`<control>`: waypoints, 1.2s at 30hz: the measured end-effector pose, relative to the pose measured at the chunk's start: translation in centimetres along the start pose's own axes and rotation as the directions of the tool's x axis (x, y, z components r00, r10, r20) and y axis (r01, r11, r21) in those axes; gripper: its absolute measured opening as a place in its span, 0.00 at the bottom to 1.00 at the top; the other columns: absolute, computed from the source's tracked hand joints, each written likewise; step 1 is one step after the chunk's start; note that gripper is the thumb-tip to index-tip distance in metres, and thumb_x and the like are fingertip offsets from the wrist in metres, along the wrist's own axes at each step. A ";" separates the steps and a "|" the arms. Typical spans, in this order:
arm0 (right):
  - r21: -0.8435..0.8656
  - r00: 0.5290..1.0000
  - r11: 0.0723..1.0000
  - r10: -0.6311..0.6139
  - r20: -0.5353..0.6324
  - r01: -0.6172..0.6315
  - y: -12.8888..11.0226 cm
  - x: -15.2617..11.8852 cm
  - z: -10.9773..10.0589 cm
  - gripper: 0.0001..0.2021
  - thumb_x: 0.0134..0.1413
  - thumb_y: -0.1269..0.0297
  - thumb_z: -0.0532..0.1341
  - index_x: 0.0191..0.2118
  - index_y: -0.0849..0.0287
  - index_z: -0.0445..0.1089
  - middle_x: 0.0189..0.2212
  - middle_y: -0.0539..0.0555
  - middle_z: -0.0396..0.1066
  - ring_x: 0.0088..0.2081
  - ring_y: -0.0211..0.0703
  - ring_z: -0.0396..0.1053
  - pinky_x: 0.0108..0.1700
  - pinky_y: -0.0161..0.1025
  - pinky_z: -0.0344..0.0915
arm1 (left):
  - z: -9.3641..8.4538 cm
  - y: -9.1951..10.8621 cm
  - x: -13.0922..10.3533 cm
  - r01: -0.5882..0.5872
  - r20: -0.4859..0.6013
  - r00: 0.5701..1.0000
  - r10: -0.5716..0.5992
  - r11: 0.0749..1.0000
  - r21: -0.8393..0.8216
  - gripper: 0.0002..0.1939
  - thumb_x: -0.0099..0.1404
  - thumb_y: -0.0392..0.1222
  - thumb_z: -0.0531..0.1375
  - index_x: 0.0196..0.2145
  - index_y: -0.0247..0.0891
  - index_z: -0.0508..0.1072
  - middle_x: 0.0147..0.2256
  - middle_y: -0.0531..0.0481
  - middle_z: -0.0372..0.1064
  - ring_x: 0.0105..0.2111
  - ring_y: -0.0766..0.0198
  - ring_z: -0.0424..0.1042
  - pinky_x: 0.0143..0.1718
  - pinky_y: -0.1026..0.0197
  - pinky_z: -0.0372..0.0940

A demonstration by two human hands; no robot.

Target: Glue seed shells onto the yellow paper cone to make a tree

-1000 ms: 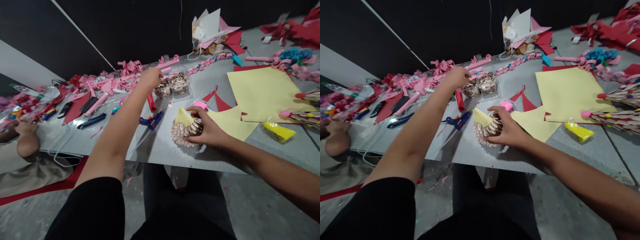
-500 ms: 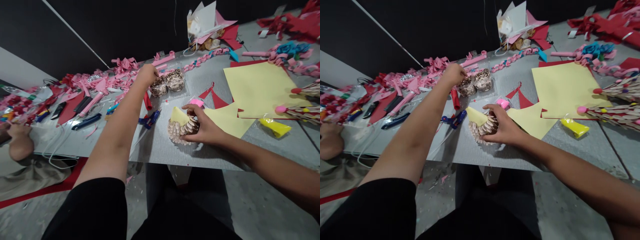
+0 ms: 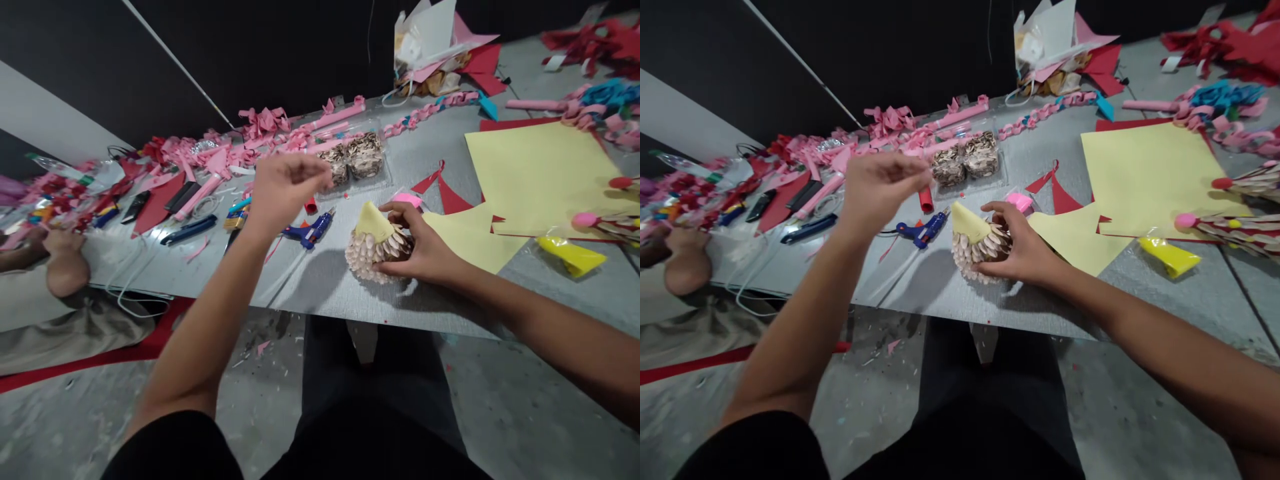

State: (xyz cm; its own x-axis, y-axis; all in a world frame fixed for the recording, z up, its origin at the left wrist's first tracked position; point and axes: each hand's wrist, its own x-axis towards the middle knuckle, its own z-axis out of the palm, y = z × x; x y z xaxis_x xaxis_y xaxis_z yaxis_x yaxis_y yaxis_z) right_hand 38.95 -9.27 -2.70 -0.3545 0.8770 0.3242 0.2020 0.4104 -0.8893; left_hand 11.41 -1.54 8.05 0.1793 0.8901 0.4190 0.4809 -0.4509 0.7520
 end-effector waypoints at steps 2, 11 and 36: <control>-0.005 1.000 1.000 0.000 0.001 0.000 0.1 0.0 0.0 0.46 0.48 0.53 0.83 0.68 0.43 0.62 0.56 0.57 0.69 0.58 0.67 0.75 0.65 0.71 0.73 | 0.3 1.8 -4.8 0.033 -0.007 0.999 -0.034 0.995 -0.097 0.06 0.68 0.41 0.77 0.42 0.42 0.91 0.36 0.48 0.86 0.34 0.59 0.83 0.38 0.56 0.79; 0.010 1.000 1.000 -0.001 0.001 0.001 0.2 -0.1 0.1 0.46 0.47 0.55 0.83 0.68 0.42 0.60 0.55 0.55 0.67 0.56 0.61 0.75 0.62 0.61 0.76 | 3.2 1.7 -10.4 0.253 0.058 0.966 -0.250 0.885 -0.391 0.13 0.59 0.49 0.85 0.37 0.44 0.91 0.34 0.47 0.87 0.36 0.56 0.88 0.41 0.56 0.83; -0.009 1.000 1.000 -0.027 -0.005 0.027 0.3 -0.1 0.1 0.47 0.48 0.57 0.82 0.70 0.45 0.61 0.54 0.56 0.69 0.53 0.60 0.76 0.59 0.59 0.77 | 3.4 1.8 -9.3 0.237 0.060 0.971 -0.233 0.881 -0.410 0.24 0.54 0.59 0.87 0.34 0.42 0.86 0.36 0.46 0.88 0.38 0.53 0.89 0.41 0.54 0.84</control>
State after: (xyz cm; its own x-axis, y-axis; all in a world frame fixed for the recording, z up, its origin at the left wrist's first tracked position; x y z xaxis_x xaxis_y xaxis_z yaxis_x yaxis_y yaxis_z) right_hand 38.95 -9.24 -2.99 -0.3550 0.8670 0.3496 0.2008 0.4360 -0.8773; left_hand 13.49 -10.42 3.79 0.1133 0.9730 0.2010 0.1143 -0.2138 0.9702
